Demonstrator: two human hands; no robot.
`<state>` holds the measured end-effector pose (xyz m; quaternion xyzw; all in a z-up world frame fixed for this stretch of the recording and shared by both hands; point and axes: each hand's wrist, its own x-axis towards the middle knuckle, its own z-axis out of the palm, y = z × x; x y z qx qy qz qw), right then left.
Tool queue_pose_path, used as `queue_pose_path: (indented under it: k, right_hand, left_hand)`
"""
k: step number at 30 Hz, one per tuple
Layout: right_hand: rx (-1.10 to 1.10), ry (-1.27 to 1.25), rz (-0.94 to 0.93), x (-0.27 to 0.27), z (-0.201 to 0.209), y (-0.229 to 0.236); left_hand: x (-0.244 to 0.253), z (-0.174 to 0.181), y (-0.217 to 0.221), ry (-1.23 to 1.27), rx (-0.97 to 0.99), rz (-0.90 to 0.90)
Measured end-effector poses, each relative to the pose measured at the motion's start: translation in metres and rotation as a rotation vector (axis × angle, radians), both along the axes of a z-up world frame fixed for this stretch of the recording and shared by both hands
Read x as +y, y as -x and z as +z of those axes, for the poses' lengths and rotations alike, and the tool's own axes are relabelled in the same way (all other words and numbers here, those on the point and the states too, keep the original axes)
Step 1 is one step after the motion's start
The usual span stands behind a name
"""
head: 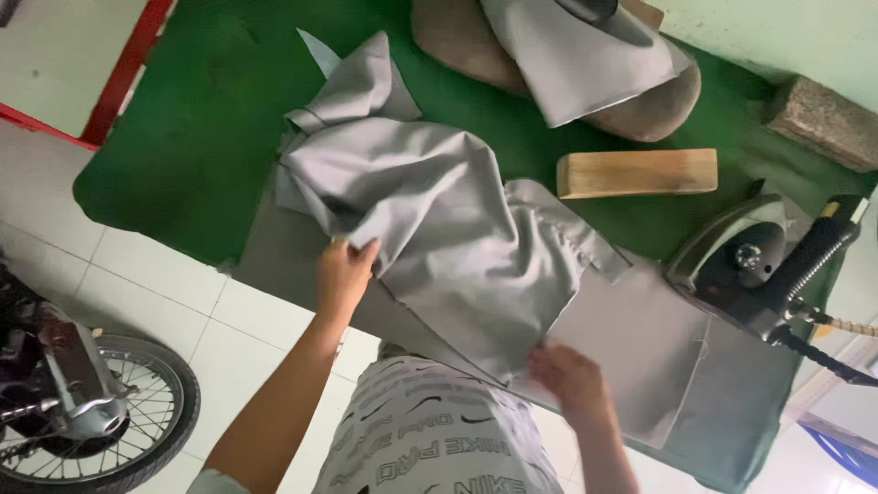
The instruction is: The person irons a gray garment on a green worktable using a steam iron and a wooden pressing block. They repeatedly smooth the fabric, reposition the garment, and press seams and edges with the iron and block.
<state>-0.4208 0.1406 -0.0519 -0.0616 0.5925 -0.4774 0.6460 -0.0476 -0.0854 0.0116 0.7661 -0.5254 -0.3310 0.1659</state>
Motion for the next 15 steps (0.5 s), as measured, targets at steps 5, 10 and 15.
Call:
queue_pose_path:
  k: [5, 10, 15]
  right_hand:
    - [0.26, -0.365, 0.055, -0.063, 0.099, -0.083]
    - [0.596, -0.314, 0.237, -0.047, 0.144, -0.048]
    - [0.433, -0.135, 0.0, -0.051, 0.192, -0.031]
  left_hand:
    - [-0.064, 0.055, -0.003, 0.324, 0.382, 0.194]
    - [-0.017, 0.119, 0.004, 0.492, 0.61, 0.258]
    - [0.088, 0.11, 0.042, -1.037, 0.786, 0.115]
